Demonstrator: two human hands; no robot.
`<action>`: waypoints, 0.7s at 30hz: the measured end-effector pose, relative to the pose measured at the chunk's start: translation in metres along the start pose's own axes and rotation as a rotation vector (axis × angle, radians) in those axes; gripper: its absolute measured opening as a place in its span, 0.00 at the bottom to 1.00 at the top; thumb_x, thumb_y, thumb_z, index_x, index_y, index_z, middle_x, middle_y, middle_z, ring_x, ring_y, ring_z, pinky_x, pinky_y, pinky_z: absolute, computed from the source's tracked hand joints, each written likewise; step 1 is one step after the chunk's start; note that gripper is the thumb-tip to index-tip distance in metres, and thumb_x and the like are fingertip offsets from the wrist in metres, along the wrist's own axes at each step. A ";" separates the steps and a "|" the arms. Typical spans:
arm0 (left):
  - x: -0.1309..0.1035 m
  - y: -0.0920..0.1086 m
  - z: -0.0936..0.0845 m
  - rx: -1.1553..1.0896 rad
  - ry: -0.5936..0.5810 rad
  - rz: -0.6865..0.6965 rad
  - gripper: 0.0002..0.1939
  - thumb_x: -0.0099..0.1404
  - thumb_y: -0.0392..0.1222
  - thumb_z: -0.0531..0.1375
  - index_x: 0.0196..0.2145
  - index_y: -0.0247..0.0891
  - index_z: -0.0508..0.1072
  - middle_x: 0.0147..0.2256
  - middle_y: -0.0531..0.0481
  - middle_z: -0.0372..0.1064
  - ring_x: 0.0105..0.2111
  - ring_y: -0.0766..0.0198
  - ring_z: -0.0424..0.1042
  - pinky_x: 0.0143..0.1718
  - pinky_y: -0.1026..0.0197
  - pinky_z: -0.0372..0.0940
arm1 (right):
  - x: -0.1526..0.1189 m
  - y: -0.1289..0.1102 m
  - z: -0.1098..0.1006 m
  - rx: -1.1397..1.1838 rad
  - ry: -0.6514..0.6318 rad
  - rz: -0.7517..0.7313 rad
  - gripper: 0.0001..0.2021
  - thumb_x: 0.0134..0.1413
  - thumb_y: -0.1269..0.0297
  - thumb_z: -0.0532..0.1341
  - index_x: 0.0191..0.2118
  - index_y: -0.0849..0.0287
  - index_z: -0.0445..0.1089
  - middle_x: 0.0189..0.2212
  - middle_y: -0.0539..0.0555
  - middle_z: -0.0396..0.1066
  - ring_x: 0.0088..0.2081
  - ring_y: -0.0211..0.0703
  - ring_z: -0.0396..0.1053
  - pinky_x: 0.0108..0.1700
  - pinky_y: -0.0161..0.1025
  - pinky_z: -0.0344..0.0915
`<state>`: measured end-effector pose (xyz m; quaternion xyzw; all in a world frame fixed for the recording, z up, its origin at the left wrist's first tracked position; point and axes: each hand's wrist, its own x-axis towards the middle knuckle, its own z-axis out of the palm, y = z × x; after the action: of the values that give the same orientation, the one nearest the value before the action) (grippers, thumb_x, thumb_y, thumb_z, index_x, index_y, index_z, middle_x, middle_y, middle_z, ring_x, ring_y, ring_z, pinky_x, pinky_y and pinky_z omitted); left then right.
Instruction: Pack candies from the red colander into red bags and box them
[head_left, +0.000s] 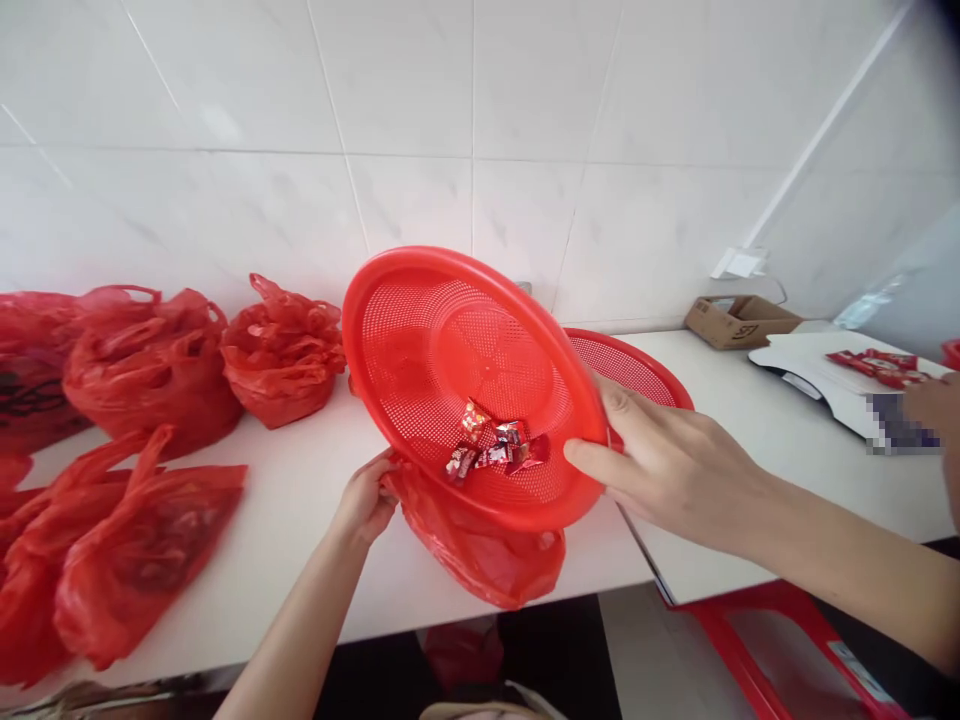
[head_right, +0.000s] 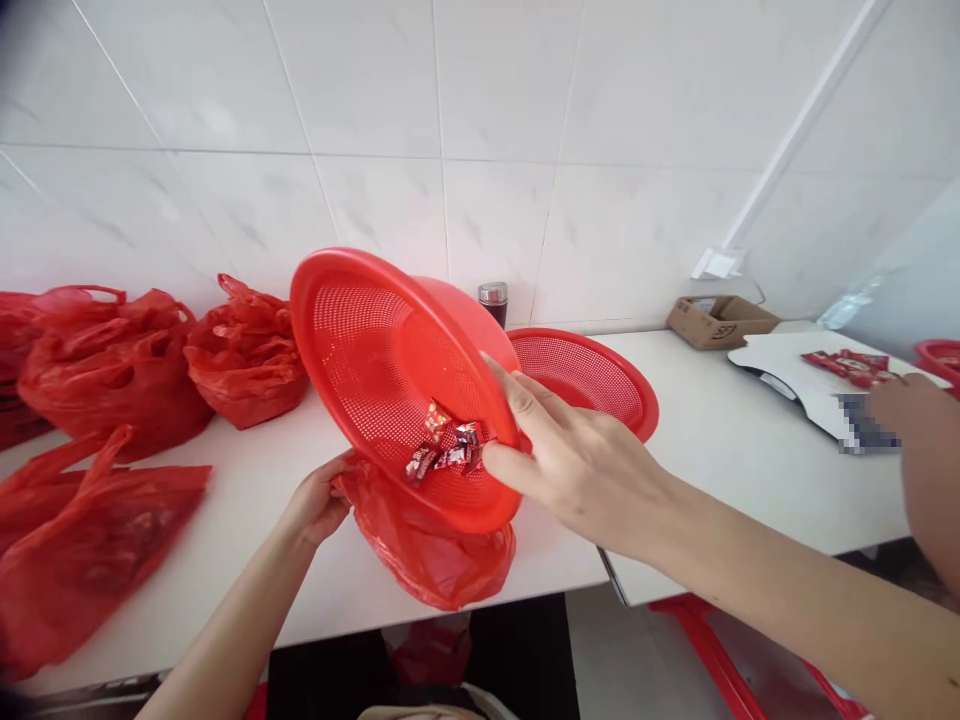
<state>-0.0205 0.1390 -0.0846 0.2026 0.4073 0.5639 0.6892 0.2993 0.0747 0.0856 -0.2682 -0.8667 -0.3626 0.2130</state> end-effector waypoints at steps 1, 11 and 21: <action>0.002 0.000 0.000 -0.005 0.010 0.005 0.17 0.49 0.24 0.57 0.38 0.28 0.75 0.19 0.56 0.65 0.12 0.81 0.52 0.11 0.78 0.47 | 0.004 -0.001 -0.002 -0.011 0.017 -0.031 0.09 0.55 0.79 0.57 0.33 0.56 0.67 0.57 0.60 0.66 0.47 0.53 0.72 0.24 0.35 0.63; 0.002 -0.002 -0.001 0.043 0.007 0.014 0.22 0.48 0.27 0.59 0.43 0.27 0.76 0.18 0.56 0.65 0.13 0.80 0.49 0.14 0.75 0.43 | 0.026 0.000 -0.016 0.187 -0.029 -0.046 0.12 0.60 0.72 0.59 0.25 0.55 0.65 0.59 0.50 0.66 0.57 0.53 0.67 0.40 0.42 0.73; -0.010 0.000 -0.001 0.168 0.084 0.062 0.28 0.45 0.30 0.61 0.48 0.28 0.74 0.21 0.54 0.68 0.14 0.78 0.51 0.14 0.73 0.44 | -0.008 0.036 -0.029 -0.098 -0.025 0.160 0.06 0.54 0.70 0.60 0.35 0.51 0.71 0.57 0.51 0.67 0.45 0.55 0.73 0.27 0.40 0.64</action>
<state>-0.0220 0.1292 -0.0819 0.2484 0.4753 0.5567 0.6344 0.3329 0.0721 0.1183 -0.3511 -0.8264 -0.3829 0.2174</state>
